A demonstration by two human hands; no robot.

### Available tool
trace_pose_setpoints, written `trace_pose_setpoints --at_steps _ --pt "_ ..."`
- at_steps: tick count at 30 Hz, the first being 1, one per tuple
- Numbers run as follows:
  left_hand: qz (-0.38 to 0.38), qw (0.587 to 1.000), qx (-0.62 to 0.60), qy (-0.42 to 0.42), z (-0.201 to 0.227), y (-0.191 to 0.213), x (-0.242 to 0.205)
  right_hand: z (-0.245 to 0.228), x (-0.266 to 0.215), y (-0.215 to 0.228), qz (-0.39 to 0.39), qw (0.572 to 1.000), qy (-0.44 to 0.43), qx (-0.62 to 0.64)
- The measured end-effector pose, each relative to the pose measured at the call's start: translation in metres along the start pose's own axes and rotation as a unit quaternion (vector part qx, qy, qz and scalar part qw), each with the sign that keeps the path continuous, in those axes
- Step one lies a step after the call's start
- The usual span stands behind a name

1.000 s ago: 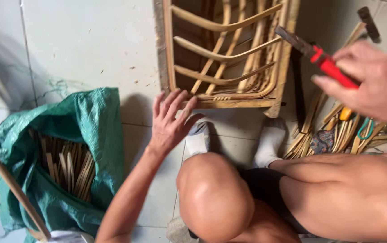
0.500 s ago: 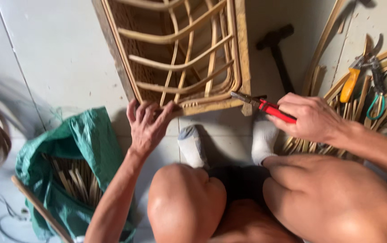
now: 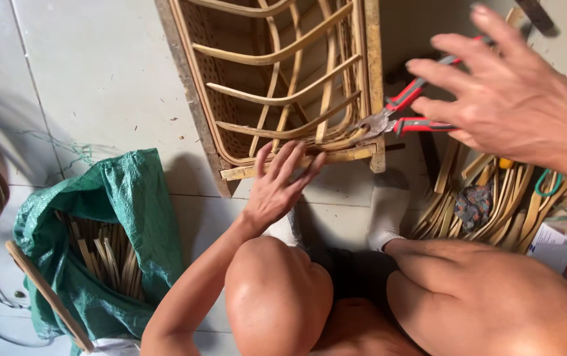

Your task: The person assembles a rectangular basket frame by inserting curved bamboo strips into a wooden jig, tapping them into place with a hammer, and applying glue to the joints. The person uses pliers to adjust the strips and secures the frame with repeated hammering and gluing.

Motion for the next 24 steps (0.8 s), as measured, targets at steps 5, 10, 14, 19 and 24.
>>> trace_pose_setpoints --at_steps 5,10,14,19,24 --pt "-0.037 0.998 0.032 0.028 0.005 -0.011 0.012 -0.004 0.050 0.021 -0.161 0.967 0.117 -0.161" --pt "-0.064 0.996 0.042 0.040 0.005 -0.008 0.017 0.009 0.073 0.025 -0.180 0.968 0.131 -0.117" --pt "-0.069 0.997 0.025 0.029 0.002 -0.014 0.011 0.019 0.081 0.028 -0.173 0.965 0.140 -0.141" --pt "-0.069 0.997 0.040 0.020 0.000 -0.016 0.012 0.014 0.093 0.022 -0.232 0.951 0.162 -0.126" --pt "-0.069 0.997 0.021 0.027 0.001 -0.018 0.011 0.006 0.107 0.011 -0.286 0.932 0.201 -0.094"
Point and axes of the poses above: each hand's wrist, its own x-axis towards the middle knuckle, its own y-axis out of the back of the hand, z = x × y, the point moved 2 cm from there along x, towards the middle knuckle, and after that the axes turned 1 degree about y, right-handed, at the moved point
